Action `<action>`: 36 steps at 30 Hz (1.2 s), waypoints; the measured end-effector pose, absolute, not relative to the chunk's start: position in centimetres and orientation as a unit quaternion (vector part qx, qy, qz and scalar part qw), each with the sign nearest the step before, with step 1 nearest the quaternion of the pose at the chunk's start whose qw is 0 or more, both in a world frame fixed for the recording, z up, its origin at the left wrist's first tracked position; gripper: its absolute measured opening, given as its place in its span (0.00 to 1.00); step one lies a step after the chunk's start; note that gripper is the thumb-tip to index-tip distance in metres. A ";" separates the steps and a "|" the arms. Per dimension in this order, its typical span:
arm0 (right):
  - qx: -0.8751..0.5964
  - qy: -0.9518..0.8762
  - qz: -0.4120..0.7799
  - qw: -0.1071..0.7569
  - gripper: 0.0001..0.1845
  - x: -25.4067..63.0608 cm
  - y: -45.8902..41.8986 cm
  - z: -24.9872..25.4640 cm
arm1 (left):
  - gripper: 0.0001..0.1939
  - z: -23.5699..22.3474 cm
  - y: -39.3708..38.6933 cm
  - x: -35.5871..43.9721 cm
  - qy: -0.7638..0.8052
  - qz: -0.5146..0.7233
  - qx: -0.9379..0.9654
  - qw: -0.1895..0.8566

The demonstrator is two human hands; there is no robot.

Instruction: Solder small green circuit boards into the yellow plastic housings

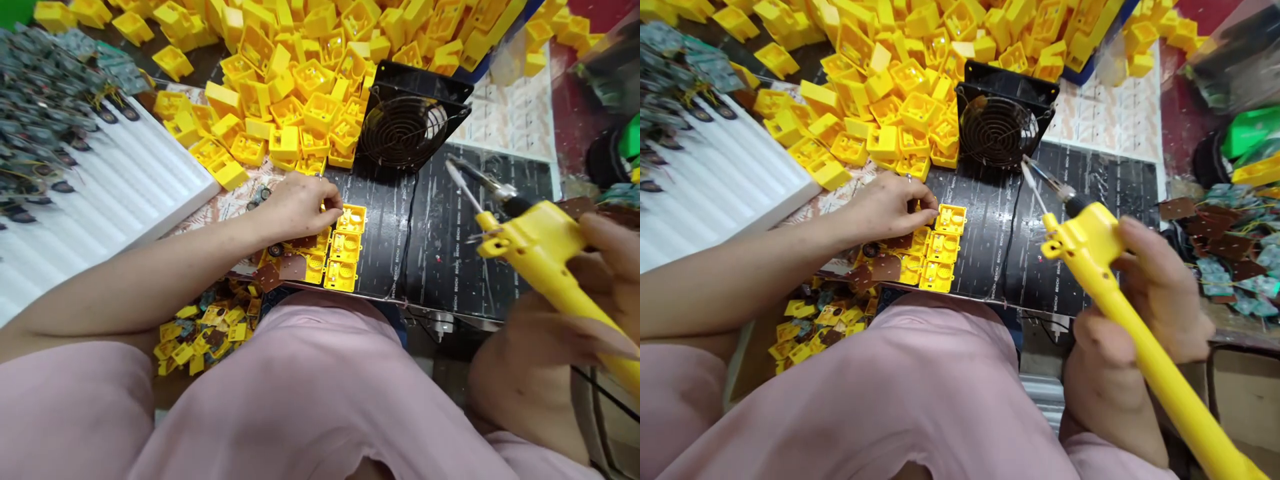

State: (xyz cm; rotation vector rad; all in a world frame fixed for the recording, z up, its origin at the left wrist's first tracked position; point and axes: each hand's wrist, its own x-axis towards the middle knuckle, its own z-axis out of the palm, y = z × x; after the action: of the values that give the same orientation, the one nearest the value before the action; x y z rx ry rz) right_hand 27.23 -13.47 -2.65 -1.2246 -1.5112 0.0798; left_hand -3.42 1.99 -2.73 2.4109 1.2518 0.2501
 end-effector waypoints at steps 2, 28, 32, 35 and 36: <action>-0.497 -0.572 -0.066 0.649 0.33 27.0 -12.4 -3.7 | 0.12 -3.0 2.0 -3.2 0.452 0.078 0.867 0.196; -0.333 -0.845 0.045 0.415 0.10 23.9 -9.1 -2.1 | 0.13 -3.7 0.0 -2.5 0.385 0.045 0.922 0.000; -0.294 -0.860 0.037 0.415 0.09 23.8 -8.0 -1.7 | 0.13 -3.4 0.0 -2.3 0.384 0.032 0.923 -0.024; -0.286 -0.877 0.032 0.384 0.10 23.9 -7.4 -1.2 | 0.12 -3.4 0.1 -2.2 0.385 0.033 0.922 -0.018; -0.283 -0.881 0.032 0.379 0.10 24.0 -7.3 -1.0 | 0.11 -3.4 0.1 -2.2 0.387 0.036 0.922 -0.010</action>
State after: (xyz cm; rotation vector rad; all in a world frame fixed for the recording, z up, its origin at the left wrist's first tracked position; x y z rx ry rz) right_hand 24.00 -7.27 -0.98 -0.7223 -2.2499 0.0808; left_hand -2.25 0.08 -3.39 2.9140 1.2223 0.1125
